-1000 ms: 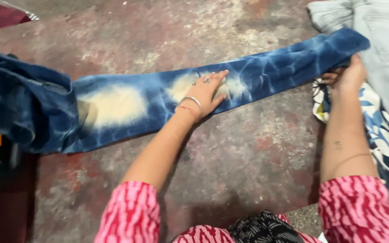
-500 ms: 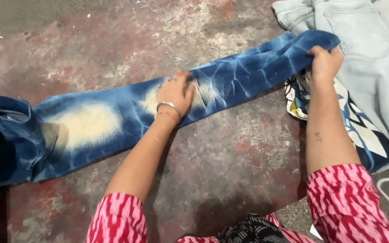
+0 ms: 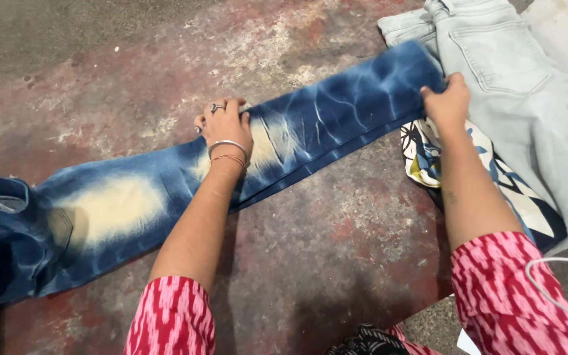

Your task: The person folds three pairs of jeans by hand, starting with a light blue pair, then a tie-dye pair, and finally a light gray pair. Each pair is buttoned, folded lengthwise, and then folded into a compact rectangle before being placed into an open suitcase.

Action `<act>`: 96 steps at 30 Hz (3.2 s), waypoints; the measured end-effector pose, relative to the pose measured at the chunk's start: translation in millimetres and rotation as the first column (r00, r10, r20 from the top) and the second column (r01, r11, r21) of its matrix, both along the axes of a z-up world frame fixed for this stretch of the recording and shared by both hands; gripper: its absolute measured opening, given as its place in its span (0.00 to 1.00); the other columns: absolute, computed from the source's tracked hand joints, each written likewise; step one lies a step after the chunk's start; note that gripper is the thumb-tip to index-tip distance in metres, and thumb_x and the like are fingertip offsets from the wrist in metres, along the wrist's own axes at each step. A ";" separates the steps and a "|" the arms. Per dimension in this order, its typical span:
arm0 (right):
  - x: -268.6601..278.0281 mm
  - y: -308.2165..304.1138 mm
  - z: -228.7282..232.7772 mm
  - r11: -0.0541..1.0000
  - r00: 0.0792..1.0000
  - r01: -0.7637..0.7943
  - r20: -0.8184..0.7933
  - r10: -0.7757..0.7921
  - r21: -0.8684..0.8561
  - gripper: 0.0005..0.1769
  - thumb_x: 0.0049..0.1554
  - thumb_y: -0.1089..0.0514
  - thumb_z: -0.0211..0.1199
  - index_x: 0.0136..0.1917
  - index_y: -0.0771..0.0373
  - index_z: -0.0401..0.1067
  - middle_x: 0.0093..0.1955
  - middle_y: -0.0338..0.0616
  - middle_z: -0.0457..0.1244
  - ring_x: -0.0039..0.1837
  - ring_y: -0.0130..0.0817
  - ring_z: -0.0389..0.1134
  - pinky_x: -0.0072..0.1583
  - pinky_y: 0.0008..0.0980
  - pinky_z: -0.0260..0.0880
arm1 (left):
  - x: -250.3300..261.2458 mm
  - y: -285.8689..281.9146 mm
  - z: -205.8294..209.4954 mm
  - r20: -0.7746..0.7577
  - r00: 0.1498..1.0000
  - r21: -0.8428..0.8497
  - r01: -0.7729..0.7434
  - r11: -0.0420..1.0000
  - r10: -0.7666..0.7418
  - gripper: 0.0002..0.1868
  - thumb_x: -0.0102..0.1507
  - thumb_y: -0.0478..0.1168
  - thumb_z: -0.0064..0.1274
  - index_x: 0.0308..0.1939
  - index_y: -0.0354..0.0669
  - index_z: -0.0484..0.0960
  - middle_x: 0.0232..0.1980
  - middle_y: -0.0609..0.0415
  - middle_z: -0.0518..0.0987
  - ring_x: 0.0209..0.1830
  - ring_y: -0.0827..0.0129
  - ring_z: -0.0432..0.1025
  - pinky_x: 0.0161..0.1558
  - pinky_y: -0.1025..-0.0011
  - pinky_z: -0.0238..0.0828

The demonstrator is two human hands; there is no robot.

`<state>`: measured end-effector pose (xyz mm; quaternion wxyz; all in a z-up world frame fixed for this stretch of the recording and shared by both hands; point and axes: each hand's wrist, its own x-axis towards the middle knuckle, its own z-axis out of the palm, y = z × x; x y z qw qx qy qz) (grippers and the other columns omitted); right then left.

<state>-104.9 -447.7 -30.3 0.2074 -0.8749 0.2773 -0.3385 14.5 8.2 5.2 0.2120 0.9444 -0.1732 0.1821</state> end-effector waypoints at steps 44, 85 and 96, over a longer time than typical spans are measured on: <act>26.4 243.2 30.6 0.813 0.827 -0.521 -0.389 0.406 -0.258 0.35 0.62 0.35 0.53 0.76 0.53 0.63 0.79 0.50 0.50 0.79 0.53 0.44 0.71 0.68 0.36 | -63.7 -0.2 -0.3 -0.293 0.788 0.076 0.583 0.809 -0.541 0.32 0.64 0.63 0.49 0.71 0.65 0.68 0.81 0.59 0.57 0.80 0.57 0.51 0.76 0.49 0.39; 11.1 465.1 33.1 0.505 0.504 -0.859 -0.033 0.863 0.083 0.26 0.53 0.61 0.62 0.66 0.61 0.68 0.61 0.55 0.68 0.62 0.54 0.70 0.61 0.46 0.71 | -65.1 171.6 -33.2 -0.300 0.946 0.315 0.221 0.923 -0.124 0.34 0.64 0.58 0.46 0.68 0.41 0.71 0.78 0.48 0.62 0.83 0.58 0.45 0.78 0.51 0.34; 39.1 436.7 33.1 0.643 0.628 -0.748 -0.493 0.602 -0.167 0.42 0.63 0.32 0.48 0.84 0.48 0.48 0.85 0.48 0.42 0.84 0.53 0.39 0.76 0.69 0.31 | -80.7 185.0 -12.0 -0.094 0.942 -0.338 0.275 0.900 -0.323 0.34 0.69 0.50 0.48 0.79 0.49 0.61 0.81 0.44 0.59 0.79 0.50 0.57 0.77 0.57 0.51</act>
